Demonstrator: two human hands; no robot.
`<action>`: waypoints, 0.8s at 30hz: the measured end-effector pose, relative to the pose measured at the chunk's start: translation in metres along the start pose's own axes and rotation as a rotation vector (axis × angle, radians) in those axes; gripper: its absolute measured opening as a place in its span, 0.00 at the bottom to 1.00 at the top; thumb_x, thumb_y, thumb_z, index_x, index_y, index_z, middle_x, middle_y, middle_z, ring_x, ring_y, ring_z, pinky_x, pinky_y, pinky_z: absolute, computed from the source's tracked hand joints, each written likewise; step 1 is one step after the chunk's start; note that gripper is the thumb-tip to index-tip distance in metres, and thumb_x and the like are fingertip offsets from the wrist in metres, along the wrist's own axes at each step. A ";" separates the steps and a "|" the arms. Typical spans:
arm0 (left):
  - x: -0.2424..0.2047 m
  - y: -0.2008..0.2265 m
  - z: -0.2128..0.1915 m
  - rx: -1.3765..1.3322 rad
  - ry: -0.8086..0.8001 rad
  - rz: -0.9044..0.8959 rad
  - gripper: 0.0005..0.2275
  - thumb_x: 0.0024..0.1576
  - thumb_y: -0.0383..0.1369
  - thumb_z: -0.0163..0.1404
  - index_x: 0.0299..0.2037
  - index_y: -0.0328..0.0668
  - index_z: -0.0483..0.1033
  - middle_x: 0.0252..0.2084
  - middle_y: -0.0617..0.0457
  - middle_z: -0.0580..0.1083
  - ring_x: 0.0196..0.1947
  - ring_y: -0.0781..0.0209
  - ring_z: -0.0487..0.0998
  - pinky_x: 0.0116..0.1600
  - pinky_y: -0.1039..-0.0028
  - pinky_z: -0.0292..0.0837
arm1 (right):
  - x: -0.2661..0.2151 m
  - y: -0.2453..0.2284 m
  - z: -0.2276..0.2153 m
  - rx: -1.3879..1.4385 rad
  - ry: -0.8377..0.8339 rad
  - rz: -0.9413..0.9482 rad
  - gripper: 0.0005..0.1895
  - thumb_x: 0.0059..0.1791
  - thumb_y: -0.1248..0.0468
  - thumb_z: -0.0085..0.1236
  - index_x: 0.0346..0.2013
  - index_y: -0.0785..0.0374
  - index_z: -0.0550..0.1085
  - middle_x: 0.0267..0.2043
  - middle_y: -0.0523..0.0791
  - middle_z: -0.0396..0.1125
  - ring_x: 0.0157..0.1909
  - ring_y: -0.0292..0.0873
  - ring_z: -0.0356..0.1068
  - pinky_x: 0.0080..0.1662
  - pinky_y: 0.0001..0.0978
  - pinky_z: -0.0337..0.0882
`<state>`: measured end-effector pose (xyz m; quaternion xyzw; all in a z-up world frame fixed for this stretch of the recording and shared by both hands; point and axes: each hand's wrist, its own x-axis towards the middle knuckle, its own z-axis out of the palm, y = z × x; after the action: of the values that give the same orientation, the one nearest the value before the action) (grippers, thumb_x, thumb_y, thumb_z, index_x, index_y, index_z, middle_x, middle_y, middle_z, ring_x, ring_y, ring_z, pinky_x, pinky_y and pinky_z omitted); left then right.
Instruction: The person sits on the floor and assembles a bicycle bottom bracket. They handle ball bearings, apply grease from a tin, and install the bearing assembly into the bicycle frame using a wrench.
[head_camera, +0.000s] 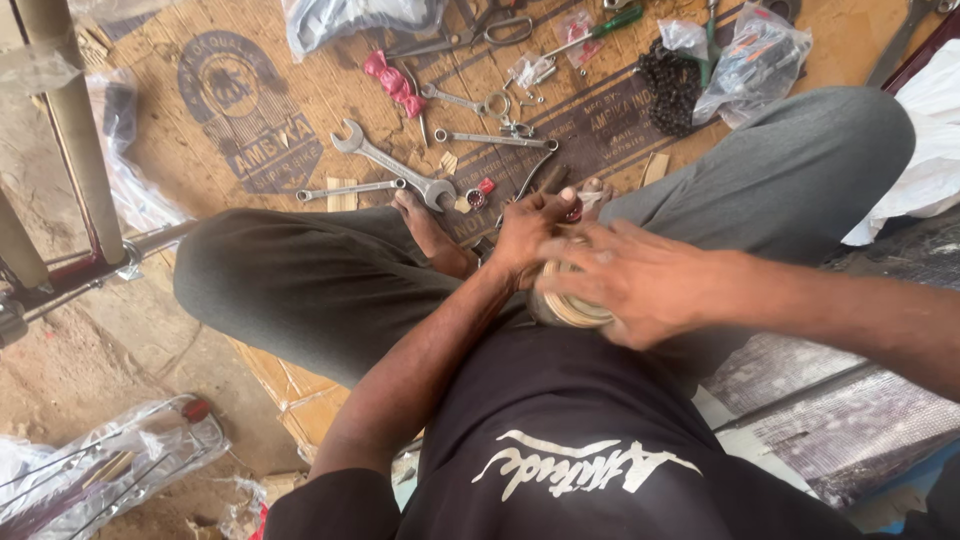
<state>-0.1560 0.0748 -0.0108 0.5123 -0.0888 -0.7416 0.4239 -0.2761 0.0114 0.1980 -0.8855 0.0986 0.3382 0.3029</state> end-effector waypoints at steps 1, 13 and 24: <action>0.003 -0.001 0.000 0.085 -0.003 0.055 0.16 0.63 0.40 0.53 0.40 0.28 0.76 0.33 0.48 0.78 0.30 0.66 0.78 0.33 0.76 0.78 | 0.000 0.006 0.009 -0.050 0.127 -0.130 0.41 0.39 0.50 0.66 0.64 0.41 0.58 0.77 0.47 0.48 0.74 0.56 0.48 0.67 0.58 0.56; -0.004 0.000 0.004 -0.235 -0.073 -0.015 0.11 0.62 0.35 0.55 0.37 0.30 0.73 0.31 0.48 0.76 0.27 0.65 0.77 0.31 0.75 0.76 | -0.005 0.005 0.000 0.040 0.229 -0.098 0.45 0.35 0.47 0.70 0.63 0.49 0.62 0.74 0.51 0.49 0.71 0.64 0.53 0.60 0.59 0.64; -0.005 0.007 0.009 -0.208 -0.064 -0.039 0.13 0.61 0.36 0.55 0.38 0.30 0.73 0.32 0.48 0.76 0.28 0.64 0.78 0.31 0.74 0.78 | -0.003 0.019 0.014 -0.100 0.238 -0.191 0.44 0.34 0.58 0.66 0.65 0.46 0.61 0.72 0.48 0.51 0.71 0.61 0.55 0.63 0.54 0.65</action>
<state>-0.1595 0.0716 0.0009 0.4434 -0.0148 -0.7708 0.4571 -0.2932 0.0046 0.1823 -0.9386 0.0321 0.2051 0.2754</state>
